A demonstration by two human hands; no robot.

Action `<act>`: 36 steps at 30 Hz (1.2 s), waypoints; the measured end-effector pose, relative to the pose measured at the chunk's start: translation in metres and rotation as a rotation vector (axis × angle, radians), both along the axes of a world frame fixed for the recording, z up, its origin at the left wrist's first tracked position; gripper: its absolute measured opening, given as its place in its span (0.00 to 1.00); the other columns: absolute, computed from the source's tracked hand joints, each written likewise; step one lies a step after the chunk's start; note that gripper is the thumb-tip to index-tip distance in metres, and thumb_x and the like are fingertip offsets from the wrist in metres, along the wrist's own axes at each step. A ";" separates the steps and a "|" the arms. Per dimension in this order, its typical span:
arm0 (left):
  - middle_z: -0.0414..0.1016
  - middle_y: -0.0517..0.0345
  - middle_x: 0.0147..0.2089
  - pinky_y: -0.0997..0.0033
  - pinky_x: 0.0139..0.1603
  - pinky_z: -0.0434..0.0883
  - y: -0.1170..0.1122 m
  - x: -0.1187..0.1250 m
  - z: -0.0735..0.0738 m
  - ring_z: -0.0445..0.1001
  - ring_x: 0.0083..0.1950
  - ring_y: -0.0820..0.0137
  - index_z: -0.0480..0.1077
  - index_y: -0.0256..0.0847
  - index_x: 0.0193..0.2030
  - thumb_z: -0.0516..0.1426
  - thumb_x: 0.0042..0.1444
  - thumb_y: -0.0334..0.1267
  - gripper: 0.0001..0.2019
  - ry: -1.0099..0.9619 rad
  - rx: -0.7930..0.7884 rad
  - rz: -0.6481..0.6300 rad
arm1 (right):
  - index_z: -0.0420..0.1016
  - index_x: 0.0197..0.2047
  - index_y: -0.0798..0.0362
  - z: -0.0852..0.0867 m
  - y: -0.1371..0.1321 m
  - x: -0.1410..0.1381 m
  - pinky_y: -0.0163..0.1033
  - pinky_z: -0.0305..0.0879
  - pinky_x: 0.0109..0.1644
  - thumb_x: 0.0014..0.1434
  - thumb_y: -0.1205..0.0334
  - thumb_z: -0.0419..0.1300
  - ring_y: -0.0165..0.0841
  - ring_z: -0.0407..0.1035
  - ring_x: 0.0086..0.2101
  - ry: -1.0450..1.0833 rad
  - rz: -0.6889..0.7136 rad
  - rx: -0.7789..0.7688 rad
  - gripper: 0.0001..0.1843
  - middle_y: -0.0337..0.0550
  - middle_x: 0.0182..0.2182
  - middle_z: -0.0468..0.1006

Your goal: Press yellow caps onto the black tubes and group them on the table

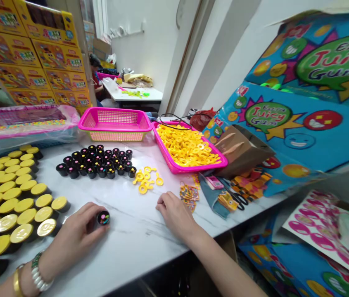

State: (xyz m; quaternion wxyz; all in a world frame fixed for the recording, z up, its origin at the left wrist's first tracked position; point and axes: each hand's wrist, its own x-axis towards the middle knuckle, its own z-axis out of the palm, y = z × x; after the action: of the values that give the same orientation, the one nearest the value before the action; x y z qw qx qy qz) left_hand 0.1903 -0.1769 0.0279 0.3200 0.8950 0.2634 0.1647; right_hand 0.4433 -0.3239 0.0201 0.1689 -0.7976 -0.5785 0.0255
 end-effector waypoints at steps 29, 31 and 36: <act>0.68 0.57 0.40 0.72 0.36 0.67 0.000 0.005 -0.004 0.68 0.35 0.71 0.71 0.39 0.41 0.60 0.50 0.28 0.10 -0.094 -0.132 0.173 | 0.68 0.61 0.59 -0.010 -0.016 -0.074 0.56 0.68 0.53 0.53 0.45 0.64 0.53 0.65 0.56 -0.170 0.586 0.232 0.37 0.62 0.56 0.72; 0.68 0.57 0.39 0.73 0.34 0.66 0.000 0.005 -0.005 0.67 0.34 0.72 0.72 0.40 0.41 0.61 0.50 0.29 0.11 -0.086 -0.139 0.174 | 0.70 0.59 0.57 -0.013 -0.024 -0.086 0.55 0.71 0.52 0.54 0.46 0.64 0.52 0.68 0.53 -0.136 0.655 0.234 0.34 0.61 0.54 0.75; 0.70 0.58 0.35 0.72 0.35 0.65 0.001 0.003 -0.005 0.68 0.34 0.70 0.74 0.40 0.41 0.63 0.50 0.35 0.11 0.003 -0.148 0.131 | 0.76 0.46 0.49 0.001 -0.024 -0.102 0.39 0.75 0.43 0.59 0.70 0.59 0.37 0.76 0.39 0.203 0.818 0.120 0.13 0.48 0.42 0.82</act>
State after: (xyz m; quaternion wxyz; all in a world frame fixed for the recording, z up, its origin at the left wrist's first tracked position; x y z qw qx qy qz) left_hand 0.1931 -0.1761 0.0234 0.3735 0.8501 0.3332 0.1641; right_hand 0.3417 -0.3481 0.0210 0.2473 -0.4843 -0.8282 0.1352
